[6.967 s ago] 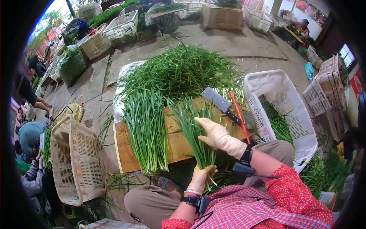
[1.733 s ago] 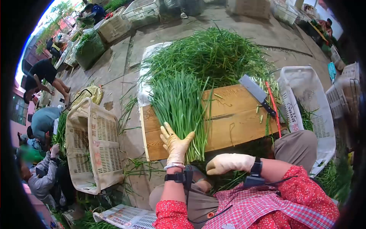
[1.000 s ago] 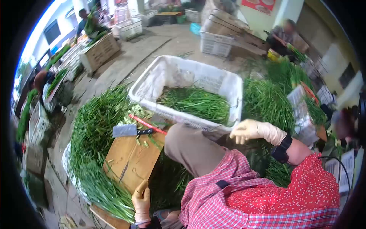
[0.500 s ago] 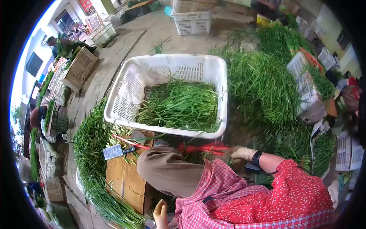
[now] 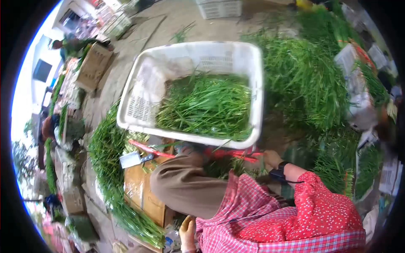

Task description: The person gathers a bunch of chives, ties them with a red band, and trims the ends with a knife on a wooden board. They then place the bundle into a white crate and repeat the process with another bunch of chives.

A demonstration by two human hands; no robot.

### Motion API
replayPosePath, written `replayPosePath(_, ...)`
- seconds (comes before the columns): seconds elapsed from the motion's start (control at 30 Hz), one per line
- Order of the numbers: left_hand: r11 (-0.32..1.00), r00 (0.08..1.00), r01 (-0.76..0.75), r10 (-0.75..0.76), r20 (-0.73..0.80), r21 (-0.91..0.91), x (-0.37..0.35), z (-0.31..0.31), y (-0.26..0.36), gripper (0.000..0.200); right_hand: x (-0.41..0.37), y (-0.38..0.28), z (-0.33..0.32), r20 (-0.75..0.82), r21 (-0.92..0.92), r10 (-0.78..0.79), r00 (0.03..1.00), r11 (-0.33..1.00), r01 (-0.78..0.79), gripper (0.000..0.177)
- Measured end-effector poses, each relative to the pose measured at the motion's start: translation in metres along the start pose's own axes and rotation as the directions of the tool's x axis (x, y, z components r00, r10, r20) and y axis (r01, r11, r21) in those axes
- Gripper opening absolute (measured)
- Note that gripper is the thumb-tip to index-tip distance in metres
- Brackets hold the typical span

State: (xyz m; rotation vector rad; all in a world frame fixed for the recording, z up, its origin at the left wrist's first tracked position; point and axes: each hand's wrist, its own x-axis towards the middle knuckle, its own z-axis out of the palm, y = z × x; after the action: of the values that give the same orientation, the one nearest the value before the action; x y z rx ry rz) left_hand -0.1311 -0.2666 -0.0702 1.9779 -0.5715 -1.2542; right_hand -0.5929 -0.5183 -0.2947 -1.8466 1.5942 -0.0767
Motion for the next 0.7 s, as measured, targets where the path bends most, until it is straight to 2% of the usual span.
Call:
replayPosePath(0.03, 1.000, 1.000, 0.022, -0.022, -0.010, -0.015, -0.004, 0.002, 0.005, 0.036, 0.004, 0.000, 0.010, -0.046, -0.038, 0.023, 0.999, 0.999, -0.025, 0.024)
replayPosePath(0.07, 0.998, 0.999, 0.042, -0.043, -0.022, -0.037, -0.007, 0.007, 0.010, 0.035, 0.010, 0.015, 0.028, -0.142, -0.075, 0.110, 0.984, 0.990, -0.122, 0.030)
replayPosePath(0.13, 0.998, 0.996, 0.070, -0.070, -0.046, -0.012, -0.007, 0.011, 0.006, 0.035, 0.030, 0.077, 0.084, -0.059, -0.160, 0.024, 0.998, 0.986, -0.033, 0.030)
replayPosePath(0.23, 0.998, 0.998, 0.065, -0.064, -0.028, 0.014, -0.005, 0.010, -0.003, 0.036, 0.019, 0.036, 0.045, 0.039, -0.140, 0.286, 0.957, 0.950, -0.278, 0.028)
replayPosePath(0.33, 0.998, 0.997, 0.070, -0.070, -0.033, -0.008, -0.001, 0.009, -0.013, 0.037, 0.013, 0.019, 0.018, 0.133, -0.166, 0.237, 0.962, 0.963, -0.214, 0.024)
replayPosePath(0.43, 0.997, 0.996, 0.081, -0.081, -0.021, 0.004, -0.003, 0.013, 0.008, 0.036, 0.000, 0.007, -0.015, 0.225, -0.152, 0.044, 0.973, 0.988, -0.009, 0.022)
replayPosePath(0.47, 0.998, 0.997, 0.064, -0.063, -0.035, 0.022, 0.005, 0.005, -0.015, 0.036, -0.006, 0.000, -0.032, 0.249, -0.200, 0.103, 0.963, 0.978, -0.053, 0.021)
replayPosePath(0.53, 0.998, 0.999, 0.042, -0.042, -0.003, -0.056, 0.003, 0.006, -0.007, 0.036, -0.011, -0.009, -0.063, 0.294, -0.291, 0.212, 0.932, 0.949, -0.123, 0.021)
replayPosePath(0.57, 0.995, 1.000, 0.014, -0.015, -0.005, -0.094, 0.007, 0.001, -0.017, 0.036, -0.006, 0.019, -0.067, 0.410, -0.010, 0.216, 0.886, 0.973, -0.233, 0.021)
replayPosePath(0.6, 0.991, 1.000, 0.018, -0.020, -0.007, -0.136, 0.012, -0.005, -0.028, 0.035, -0.012, 0.019, -0.085, 0.388, 0.042, 0.284, 0.877, 0.945, -0.325, 0.015)
replayPosePath(0.63, 0.996, 1.000, 0.018, -0.019, -0.004, -0.088, 0.014, -0.007, -0.022, 0.035, -0.023, 0.024, -0.104, 0.357, 0.241, 0.315, 0.879, 0.878, -0.413, 0.015)
replayPosePath(0.67, 0.999, 1.000, 0.017, -0.017, -0.005, -0.042, 0.013, -0.009, -0.016, 0.036, -0.035, 0.030, -0.125, 0.332, 0.432, 0.345, 0.878, 0.772, -0.466, 0.015)
replayPosePath(0.7, 0.994, 1.000, 0.027, -0.028, -0.008, -0.108, 0.012, -0.009, -0.009, 0.037, -0.045, 0.036, -0.148, 0.270, 0.507, 0.364, 0.891, 0.733, -0.453, 0.016)
